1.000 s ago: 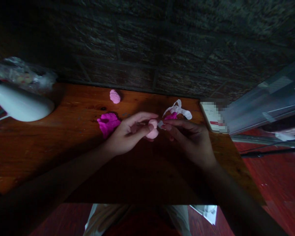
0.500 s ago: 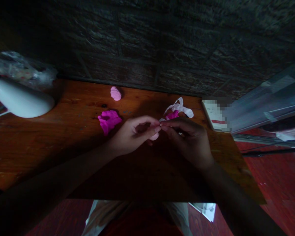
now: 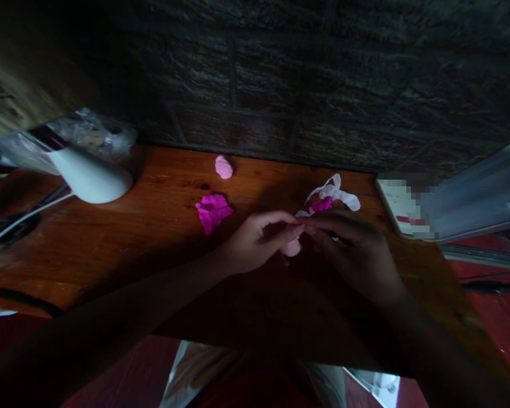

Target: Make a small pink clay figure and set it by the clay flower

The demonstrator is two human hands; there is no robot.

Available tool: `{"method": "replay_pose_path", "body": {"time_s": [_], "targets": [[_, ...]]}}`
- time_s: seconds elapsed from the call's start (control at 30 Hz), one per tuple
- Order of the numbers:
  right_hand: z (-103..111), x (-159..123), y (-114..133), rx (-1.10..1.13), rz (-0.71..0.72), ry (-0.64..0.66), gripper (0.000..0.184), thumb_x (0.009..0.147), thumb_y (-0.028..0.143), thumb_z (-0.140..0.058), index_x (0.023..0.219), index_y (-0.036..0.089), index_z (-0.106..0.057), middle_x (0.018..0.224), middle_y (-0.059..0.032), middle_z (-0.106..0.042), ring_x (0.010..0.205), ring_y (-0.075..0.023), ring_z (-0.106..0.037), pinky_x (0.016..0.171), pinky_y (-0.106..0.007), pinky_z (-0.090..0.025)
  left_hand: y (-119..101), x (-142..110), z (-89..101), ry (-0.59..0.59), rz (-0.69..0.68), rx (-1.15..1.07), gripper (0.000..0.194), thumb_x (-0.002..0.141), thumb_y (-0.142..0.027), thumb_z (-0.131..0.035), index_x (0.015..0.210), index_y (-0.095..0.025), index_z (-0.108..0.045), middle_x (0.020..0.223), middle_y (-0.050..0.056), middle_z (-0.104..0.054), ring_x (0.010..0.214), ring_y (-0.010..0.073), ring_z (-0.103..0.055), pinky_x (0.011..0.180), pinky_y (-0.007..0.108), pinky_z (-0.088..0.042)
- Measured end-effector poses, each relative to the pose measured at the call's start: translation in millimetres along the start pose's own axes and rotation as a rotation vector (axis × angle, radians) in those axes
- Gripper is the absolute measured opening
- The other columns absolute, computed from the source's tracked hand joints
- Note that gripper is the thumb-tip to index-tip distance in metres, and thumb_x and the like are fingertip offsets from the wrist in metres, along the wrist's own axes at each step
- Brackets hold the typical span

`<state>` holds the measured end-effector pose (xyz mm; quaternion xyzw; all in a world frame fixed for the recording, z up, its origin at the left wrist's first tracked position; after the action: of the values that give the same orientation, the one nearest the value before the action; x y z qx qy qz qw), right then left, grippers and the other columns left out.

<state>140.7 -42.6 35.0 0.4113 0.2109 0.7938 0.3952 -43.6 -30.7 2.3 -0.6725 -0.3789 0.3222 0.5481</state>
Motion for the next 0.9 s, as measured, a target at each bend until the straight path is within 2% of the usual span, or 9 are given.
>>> {"method": "replay_pose_path", "body": {"time_s": [0.17, 0.43, 0.6, 0.67, 0.77, 0.83, 0.9], "targets": [[-1, -1, 1, -0.048, -0.055, -0.051, 0.016, 0.093, 0.019, -0.073, 0.103, 0.028, -0.081, 0.098, -0.0052, -0.08, 0.085, -0.0208, -0.075, 0.077, -0.035, -0.06, -1, 0, 2.1, -0.008, 0.016, -0.017, 0.032, 0.09, -0.045, -0.073, 0.099, -0.016, -0.065, 0.072, -0.001, -0.063, 0.065, 0.0126, -0.062, 0.055, 0.024, -0.059], [-3, 0, 6, -0.098, 0.023, 0.007, 0.013, 0.096, 0.017, -0.066, 0.102, 0.021, -0.077, 0.093, -0.0055, -0.079, 0.081, -0.018, -0.074, 0.071, -0.03, -0.058, -6, -2, 3.3, 0.008, 0.017, 0.03, 0.027, 0.092, -0.042, -0.069, 0.094, -0.016, -0.063, 0.069, -0.002, -0.058, 0.062, 0.0114, -0.056, 0.054, 0.024, -0.058], [-4, -1, 6, -0.032, -0.042, 0.073, 0.008, 0.095, 0.023, -0.067, 0.097, 0.021, -0.074, 0.082, -0.0031, -0.078, 0.07, -0.0164, -0.072, 0.062, -0.028, -0.055, -5, -2, 3.2, 0.068, 0.018, 0.013, 0.027, 0.092, -0.042, -0.07, 0.088, -0.016, -0.061, 0.069, -0.002, -0.057, 0.06, 0.0097, -0.054, 0.052, 0.023, -0.059], [2, -1, 4, 0.021, -0.127, 0.002, 0.007, 0.094, 0.026, -0.068, 0.096, 0.022, -0.074, 0.082, -0.0032, -0.078, 0.068, -0.0165, -0.072, 0.061, -0.029, -0.056, -6, -4, 1.6, 0.118, 0.023, 0.014, 0.028, 0.093, -0.042, -0.069, 0.088, -0.016, -0.062, 0.071, -0.001, -0.058, 0.061, 0.01, -0.056, 0.053, 0.023, -0.059], [21, -1, -4, 0.121, -0.287, -0.279, 0.006, 0.091, 0.03, -0.073, 0.092, 0.024, -0.076, 0.081, -0.003, -0.078, 0.062, -0.016, -0.069, 0.055, -0.028, -0.055, -7, -7, -2.4, 0.195, 0.084, -0.009, 0.028, 0.094, -0.042, -0.069, 0.093, -0.015, -0.064, 0.078, 0.004, -0.063, 0.073, 0.0149, -0.066, 0.053, 0.022, -0.059], [33, -1, -11, 0.192, -0.361, -0.407, 0.006, 0.089, 0.032, -0.077, 0.089, 0.026, -0.078, 0.075, -0.0022, -0.076, 0.056, -0.0148, -0.065, 0.05, -0.027, -0.052, -8, -7, -3.5, 0.18, 0.126, -0.045, 0.03, 0.093, -0.044, -0.071, 0.095, -0.015, -0.066, 0.084, 0.007, -0.067, 0.085, 0.0198, -0.071, 0.055, 0.024, -0.06], [38, 0, -16, 0.255, -0.397, -0.419, 0.008, 0.088, 0.033, -0.079, 0.093, 0.028, -0.081, 0.073, -0.0016, -0.075, 0.052, -0.0136, -0.06, 0.045, -0.027, -0.049, -7, -4, -2.0, 0.116, 0.145, -0.119, 0.03, 0.089, -0.044, -0.075, 0.095, -0.016, -0.067, 0.089, 0.008, -0.069, 0.094, 0.0237, -0.072, 0.061, 0.028, -0.064]]}}
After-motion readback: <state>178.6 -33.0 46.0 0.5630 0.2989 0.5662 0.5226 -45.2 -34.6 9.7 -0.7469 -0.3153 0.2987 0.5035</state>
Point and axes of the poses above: each hand's wrist, its own x-axis towards the middle knuckle, its own z-axis out of the back of the hand, y = z × x, the point moved 2 cm from there along x, towards the middle knuckle
